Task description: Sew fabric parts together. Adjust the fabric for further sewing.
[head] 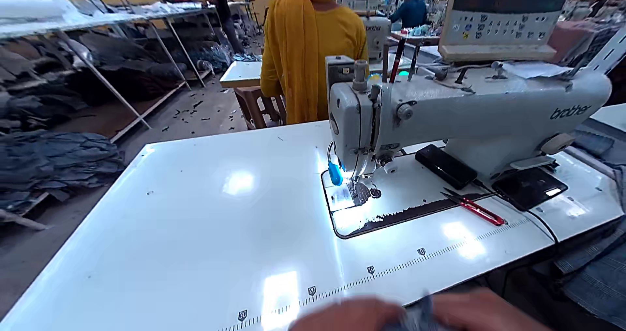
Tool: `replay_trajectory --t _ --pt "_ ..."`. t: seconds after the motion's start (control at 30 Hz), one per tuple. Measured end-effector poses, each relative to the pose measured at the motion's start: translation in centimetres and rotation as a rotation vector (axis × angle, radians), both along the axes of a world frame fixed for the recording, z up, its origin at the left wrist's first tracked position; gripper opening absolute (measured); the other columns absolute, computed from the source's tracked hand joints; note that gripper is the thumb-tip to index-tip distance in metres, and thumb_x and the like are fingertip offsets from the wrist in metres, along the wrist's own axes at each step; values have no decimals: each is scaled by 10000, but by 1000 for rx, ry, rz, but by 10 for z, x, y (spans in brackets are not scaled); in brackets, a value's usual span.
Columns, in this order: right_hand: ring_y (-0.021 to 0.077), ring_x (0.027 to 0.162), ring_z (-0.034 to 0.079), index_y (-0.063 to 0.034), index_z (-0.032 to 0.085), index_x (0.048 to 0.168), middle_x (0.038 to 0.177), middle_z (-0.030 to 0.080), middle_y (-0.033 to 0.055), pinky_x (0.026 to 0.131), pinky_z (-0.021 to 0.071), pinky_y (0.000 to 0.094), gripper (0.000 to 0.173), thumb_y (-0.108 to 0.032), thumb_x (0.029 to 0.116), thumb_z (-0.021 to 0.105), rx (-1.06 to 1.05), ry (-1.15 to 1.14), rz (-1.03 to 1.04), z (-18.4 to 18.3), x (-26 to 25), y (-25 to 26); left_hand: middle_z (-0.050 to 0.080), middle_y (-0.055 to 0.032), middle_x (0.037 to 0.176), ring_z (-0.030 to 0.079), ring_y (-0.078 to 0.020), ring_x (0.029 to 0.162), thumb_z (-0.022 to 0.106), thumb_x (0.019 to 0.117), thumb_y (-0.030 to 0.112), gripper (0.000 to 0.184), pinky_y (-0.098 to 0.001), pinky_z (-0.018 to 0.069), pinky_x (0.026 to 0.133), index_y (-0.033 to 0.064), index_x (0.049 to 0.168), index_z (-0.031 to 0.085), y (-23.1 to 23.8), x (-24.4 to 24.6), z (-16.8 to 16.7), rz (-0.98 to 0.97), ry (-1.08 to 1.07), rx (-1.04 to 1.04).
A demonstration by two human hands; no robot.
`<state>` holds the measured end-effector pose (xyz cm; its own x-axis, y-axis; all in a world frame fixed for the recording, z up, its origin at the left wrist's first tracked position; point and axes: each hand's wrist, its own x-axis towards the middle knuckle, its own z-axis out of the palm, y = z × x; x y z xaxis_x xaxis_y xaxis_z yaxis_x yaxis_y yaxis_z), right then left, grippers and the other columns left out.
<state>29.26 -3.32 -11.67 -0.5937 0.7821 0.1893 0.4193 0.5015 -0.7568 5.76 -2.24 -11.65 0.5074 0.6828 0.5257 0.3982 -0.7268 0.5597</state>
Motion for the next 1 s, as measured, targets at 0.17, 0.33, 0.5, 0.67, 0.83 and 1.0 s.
replay_trajectory --t 0.17,0.33,0.5,0.67,0.83,1.0 --pt "155 897 627 48 633 1169 1007 660 133 852 511 358 260 -149 1000 637 -537 -251 -162 -23 6 93 712 -229 966 676 -339 971 739 925 130 224 -512 505 915 -80 1002 725 114 27 -28 152 287 -613" --pt "439 1027 636 79 577 1221 1063 641 289 875 486 581 313 -137 999 626 -460 -649 -231 -33 13 84 683 -218 1080 635 -290 1030 721 950 150 266 -447 473 947 -79 1082 690 148 35 -43 155 523 -839" --pt "449 941 653 116 606 1143 983 652 307 831 495 593 308 -142 986 668 -527 -702 -259 -21 56 57 694 -157 1023 644 -219 948 732 930 122 205 -414 495 882 -40 1050 699 154 33 -50 137 482 -953" --pt "1 703 598 -89 620 1037 815 621 -58 670 519 220 120 -201 996 620 -654 -179 -392 -9 83 82 680 -148 962 630 -227 897 742 918 150 206 -429 494 835 -35 997 698 155 37 -55 158 483 -978" --pt "451 953 670 49 668 1133 1039 674 264 794 534 618 322 -175 922 762 -3 -728 -644 -44 63 150 662 -205 1078 633 -291 1021 732 932 195 310 -465 487 919 -62 1090 664 155 50 -48 222 563 -970" --pt "375 1188 662 91 630 1270 1317 637 252 969 558 464 384 109 898 534 315 -382 -435 -84 -32 99 636 -247 1123 616 -327 1067 725 928 175 371 -473 475 945 -99 1152 616 156 49 -45 218 563 -945"
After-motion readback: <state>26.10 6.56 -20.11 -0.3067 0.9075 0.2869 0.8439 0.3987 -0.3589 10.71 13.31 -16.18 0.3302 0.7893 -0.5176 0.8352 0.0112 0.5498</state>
